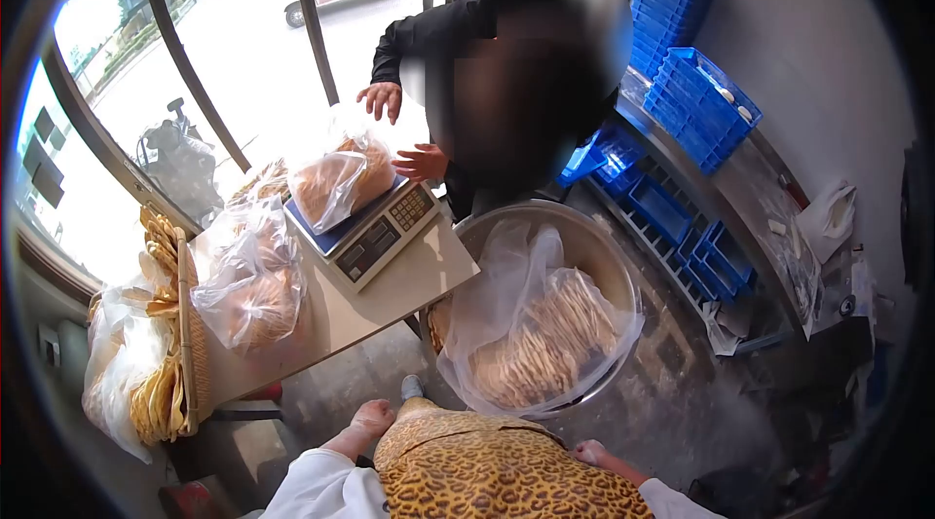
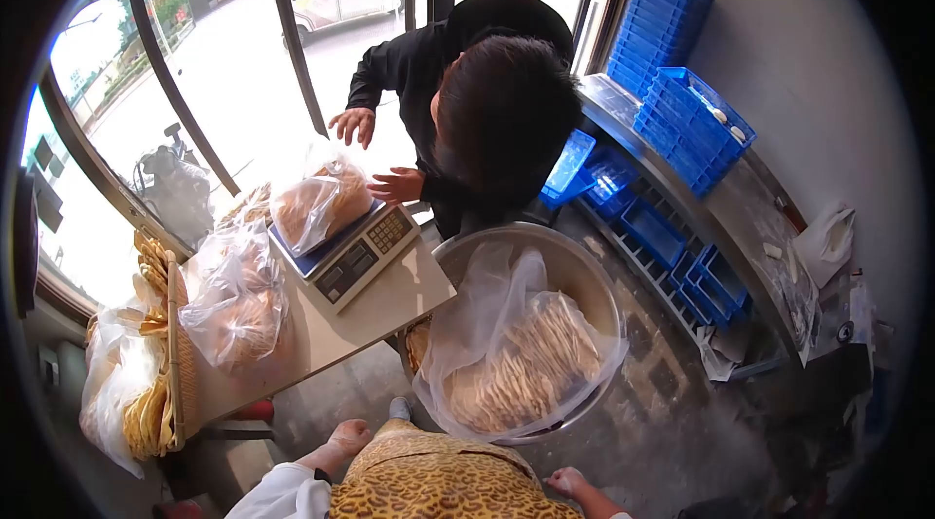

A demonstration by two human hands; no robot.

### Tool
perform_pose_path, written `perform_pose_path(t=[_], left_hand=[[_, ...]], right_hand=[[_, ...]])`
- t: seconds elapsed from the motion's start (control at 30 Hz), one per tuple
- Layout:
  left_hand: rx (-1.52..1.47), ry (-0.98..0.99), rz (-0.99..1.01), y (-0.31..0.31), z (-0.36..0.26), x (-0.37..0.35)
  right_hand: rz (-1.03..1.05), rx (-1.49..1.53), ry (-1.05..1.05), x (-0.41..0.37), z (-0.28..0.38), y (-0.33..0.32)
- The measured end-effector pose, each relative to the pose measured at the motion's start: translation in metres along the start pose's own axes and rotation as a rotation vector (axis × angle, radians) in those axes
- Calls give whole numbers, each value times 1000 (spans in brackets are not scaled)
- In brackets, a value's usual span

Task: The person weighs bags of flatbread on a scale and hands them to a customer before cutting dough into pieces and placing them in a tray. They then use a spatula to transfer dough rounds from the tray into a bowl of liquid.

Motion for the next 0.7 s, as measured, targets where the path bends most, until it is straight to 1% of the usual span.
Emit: perform_pose_path(t=[0.03,0.1,0.13,0.17,0.23,0.27,0.4,0.5,0.57,0.6,0.67,0.7], left_hand=[[-7,-92,129,15,20,-9],[-2,-190,109,21,57,-17],[1,-240,102,23,76,-22],[12,-250,110,23,90,-20],[35,-269,134,22,108,-19],[-12,-301,107,12,101,-25],[-70,-286,67,0,74,-24],[-107,-247,59,-1,47,-18],[-77,-192,91,1,30,-10],[-89,-207,103,0,21,-14],[-106,-212,106,-18,-5,-19],[-94,-194,112,-19,-3,-15]], right_hand=[[20,-15,-9,4,-17,15],[22,-55,-98,31,-41,31],[26,-74,-141,28,-36,33],[37,-34,-71,28,-40,31],[59,46,76,11,-18,9],[42,17,56,13,-9,2],[33,240,54,38,-7,4],[39,269,45,29,16,-7],[50,249,20,21,26,-12],[52,241,6,16,31,-15],[65,180,107,14,21,-11],[10,48,19,31,10,-6]])
Point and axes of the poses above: each hand's wrist, its own x-axis towards the middle knuckle, its own y-axis out of the palm, z = x × y, the point moved 9 cm from there along x, towards the middle knuckle, and after that the axes turned 5 degrees about y, right-handed, at the moved point
